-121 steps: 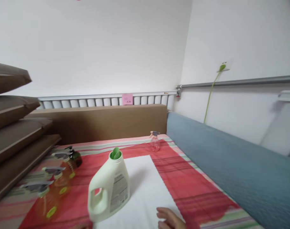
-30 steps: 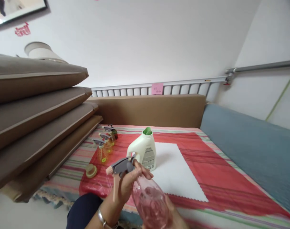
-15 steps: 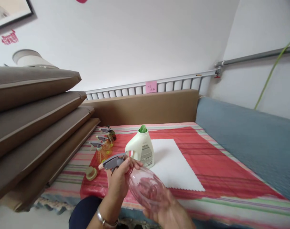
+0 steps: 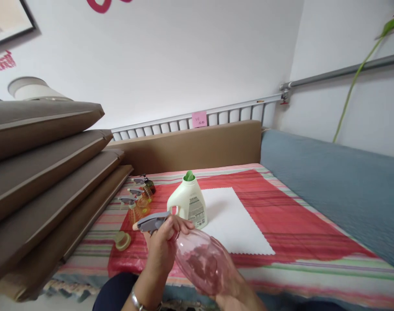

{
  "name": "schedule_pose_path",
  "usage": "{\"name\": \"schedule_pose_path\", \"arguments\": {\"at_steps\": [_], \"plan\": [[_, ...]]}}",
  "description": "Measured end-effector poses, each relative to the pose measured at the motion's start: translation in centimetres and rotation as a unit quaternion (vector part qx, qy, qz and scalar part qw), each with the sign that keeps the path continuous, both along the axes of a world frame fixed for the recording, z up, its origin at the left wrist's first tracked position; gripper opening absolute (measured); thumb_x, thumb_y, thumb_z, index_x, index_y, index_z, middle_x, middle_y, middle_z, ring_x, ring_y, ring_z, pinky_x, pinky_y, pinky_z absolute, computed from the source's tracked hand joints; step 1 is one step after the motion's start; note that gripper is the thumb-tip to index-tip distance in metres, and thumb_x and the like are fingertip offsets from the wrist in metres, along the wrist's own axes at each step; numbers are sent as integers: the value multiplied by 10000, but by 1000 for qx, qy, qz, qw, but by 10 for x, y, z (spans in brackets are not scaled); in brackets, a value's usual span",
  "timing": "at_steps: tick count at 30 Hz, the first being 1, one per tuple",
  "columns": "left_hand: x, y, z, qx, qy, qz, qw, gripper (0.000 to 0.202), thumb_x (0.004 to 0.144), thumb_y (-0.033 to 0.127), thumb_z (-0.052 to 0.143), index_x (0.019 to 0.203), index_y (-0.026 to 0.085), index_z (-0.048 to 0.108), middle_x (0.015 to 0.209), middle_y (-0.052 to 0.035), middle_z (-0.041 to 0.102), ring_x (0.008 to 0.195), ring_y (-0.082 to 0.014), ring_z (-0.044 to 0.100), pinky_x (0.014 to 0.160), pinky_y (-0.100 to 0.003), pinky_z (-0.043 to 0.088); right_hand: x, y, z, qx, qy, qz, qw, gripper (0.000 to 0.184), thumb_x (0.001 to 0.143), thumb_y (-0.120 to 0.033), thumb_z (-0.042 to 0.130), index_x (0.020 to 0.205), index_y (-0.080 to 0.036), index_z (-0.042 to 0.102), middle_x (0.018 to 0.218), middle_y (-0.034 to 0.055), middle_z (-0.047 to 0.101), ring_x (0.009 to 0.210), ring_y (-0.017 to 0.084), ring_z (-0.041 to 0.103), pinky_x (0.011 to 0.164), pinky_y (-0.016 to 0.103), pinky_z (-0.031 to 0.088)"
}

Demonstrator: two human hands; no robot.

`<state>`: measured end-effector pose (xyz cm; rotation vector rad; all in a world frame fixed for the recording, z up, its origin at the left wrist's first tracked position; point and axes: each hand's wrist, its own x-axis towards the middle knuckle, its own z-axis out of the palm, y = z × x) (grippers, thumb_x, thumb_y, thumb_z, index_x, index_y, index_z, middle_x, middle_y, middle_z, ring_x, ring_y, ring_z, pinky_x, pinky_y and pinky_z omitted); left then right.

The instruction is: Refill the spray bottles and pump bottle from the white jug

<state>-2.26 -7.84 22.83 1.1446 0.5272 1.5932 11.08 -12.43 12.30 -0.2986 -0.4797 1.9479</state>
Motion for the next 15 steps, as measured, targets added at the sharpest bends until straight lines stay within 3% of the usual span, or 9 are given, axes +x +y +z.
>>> {"name": "schedule_pose_path", "arguments": {"at_steps": [3, 5, 8, 10, 12, 13, 15], "plan": [[0, -1, 0, 6, 7, 0, 1000, 251, 762, 229, 552, 522, 154, 573, 523, -40, 604, 633, -225, 622, 718, -369, 464, 1, 1, -6, -4, -1, 67, 998, 662, 651, -564, 687, 1198, -219, 543, 1215, 126, 590, 1002, 284, 607, 719, 397, 523], [0, -1, 0, 6, 10, -8, 1000, 259, 769, 228, 540, 524, 152, 581, 521, -39, 602, 622, -220, 618, 725, -372, 464, 1, 2, -8, 2, -19, 59, 998, 602, 670, -523, 693, 1165, -205, 569, 1210, 130, 592, 986, 275, 615, 726, 386, 522], [1, -1, -1, -4, -2, -9, 1000, 255, 765, 249, 547, 528, 156, 575, 528, -33, 599, 625, -217, 616, 726, -367, 465, 0, 2, -8, 28, -11, -50, 998, 750, 466, -268, 868, 1146, -323, 554, 1189, 41, 614, 1065, 262, 575, 829, 400, 486], [2, 0, -2, -14, -1, -3, 1000, 238, 754, 248, 564, 534, 156, 574, 528, -33, 603, 626, -217, 616, 710, -356, 466, 1, 1, -5, 5, 5, -19, 1000, 734, 501, -407, 839, 1163, -307, 539, 1181, 61, 618, 1094, 285, 557, 827, 430, 485], [2, 1, -4, -19, 8, -2, 1000, 232, 752, 241, 565, 538, 152, 580, 533, -38, 612, 623, -215, 615, 709, -356, 466, 1, -1, -1, -28, 1, 45, 999, 648, 654, -598, 662, 1170, -224, 548, 1128, 125, 638, 993, 302, 613, 710, 427, 520], [2, 2, -5, -19, 10, -7, 1000, 241, 756, 245, 557, 535, 152, 581, 535, -40, 612, 621, -214, 614, 719, -362, 466, 2, -1, 1, -38, -7, 63, 997, 632, 692, -613, 615, 1168, -202, 552, 1117, 139, 641, 941, 298, 634, 669, 417, 526], [1, 2, -5, -14, 3, -21, 1000, 259, 765, 264, 538, 533, 155, 576, 545, -39, 611, 628, -212, 612, 739, -369, 466, 2, -2, 4, -34, -16, 35, 999, 569, 651, -480, 725, 1140, -234, 571, 1133, 103, 639, 925, 273, 638, 689, 399, 523]]}}
